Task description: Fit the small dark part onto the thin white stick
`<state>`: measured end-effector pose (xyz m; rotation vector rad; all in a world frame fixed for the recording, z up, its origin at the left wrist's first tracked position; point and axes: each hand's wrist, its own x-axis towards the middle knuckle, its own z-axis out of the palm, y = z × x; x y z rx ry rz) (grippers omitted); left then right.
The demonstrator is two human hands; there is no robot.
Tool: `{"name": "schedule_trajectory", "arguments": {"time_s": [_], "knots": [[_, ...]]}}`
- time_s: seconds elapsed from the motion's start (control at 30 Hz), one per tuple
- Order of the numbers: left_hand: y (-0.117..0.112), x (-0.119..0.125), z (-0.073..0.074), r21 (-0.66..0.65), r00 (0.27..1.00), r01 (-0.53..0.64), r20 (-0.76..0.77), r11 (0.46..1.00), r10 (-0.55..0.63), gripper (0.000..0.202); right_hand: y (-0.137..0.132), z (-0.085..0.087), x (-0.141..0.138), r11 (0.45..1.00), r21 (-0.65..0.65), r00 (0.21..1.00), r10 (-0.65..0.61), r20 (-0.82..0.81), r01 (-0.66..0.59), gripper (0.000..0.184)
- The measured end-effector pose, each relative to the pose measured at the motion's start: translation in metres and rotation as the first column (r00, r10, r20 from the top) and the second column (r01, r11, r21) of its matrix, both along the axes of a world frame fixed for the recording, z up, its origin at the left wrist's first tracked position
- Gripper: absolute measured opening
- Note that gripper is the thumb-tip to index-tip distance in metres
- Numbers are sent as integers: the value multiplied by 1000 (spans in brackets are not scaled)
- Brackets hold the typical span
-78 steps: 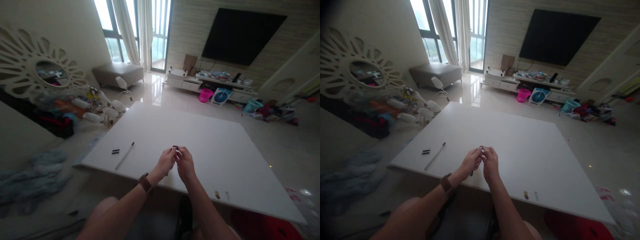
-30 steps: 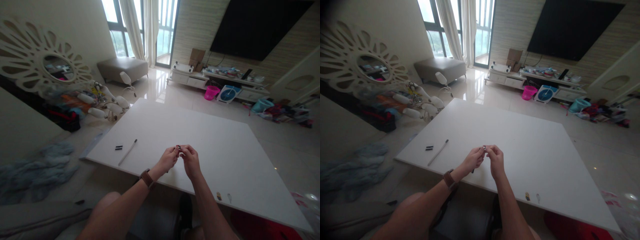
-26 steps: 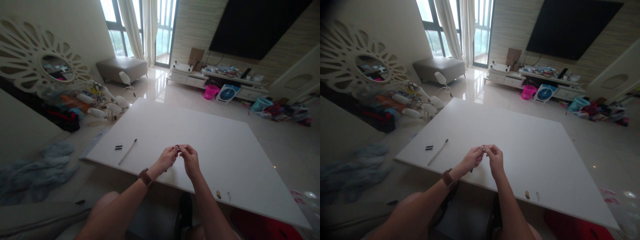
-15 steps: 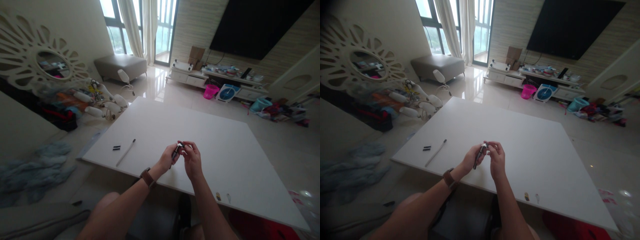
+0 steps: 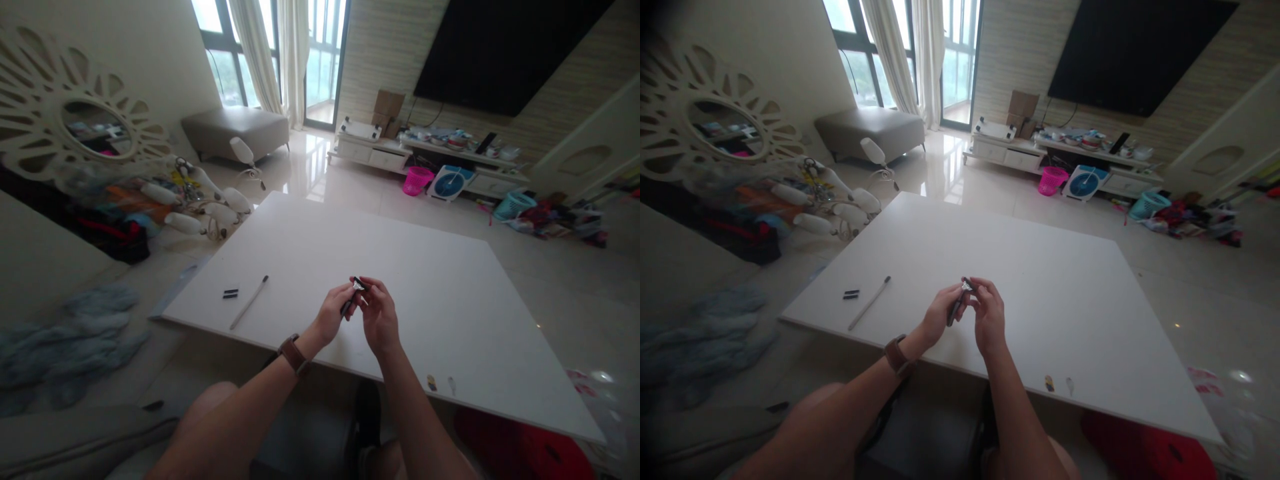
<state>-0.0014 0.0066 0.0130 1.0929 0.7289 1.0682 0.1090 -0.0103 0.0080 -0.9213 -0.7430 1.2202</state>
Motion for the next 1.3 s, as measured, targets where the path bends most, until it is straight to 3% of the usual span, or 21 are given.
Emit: {"name": "schedule_trajectory", "arguments": {"time_s": [0.3,0.53,0.7,1.07,1.3], "knots": [[1,4,-4,19,999,26,-24,999,-26,43,6,-2,2,1000,13,1000,-9,16,9,16],[-6,2,-2,241,973,42,-230,970,15,26,5,-2,4,999,14,999,-36,-1,36,14],[-9,5,-3,318,945,66,-324,946,42,18,4,0,5,998,11,998,-61,-8,61,11],[-8,5,-5,368,936,68,-344,927,68,18,4,3,5,1000,-16,998,-16,-64,15,19],[-6,3,-2,372,947,-25,-289,928,141,20,5,-2,7,997,-26,996,-76,-40,75,13]]}}
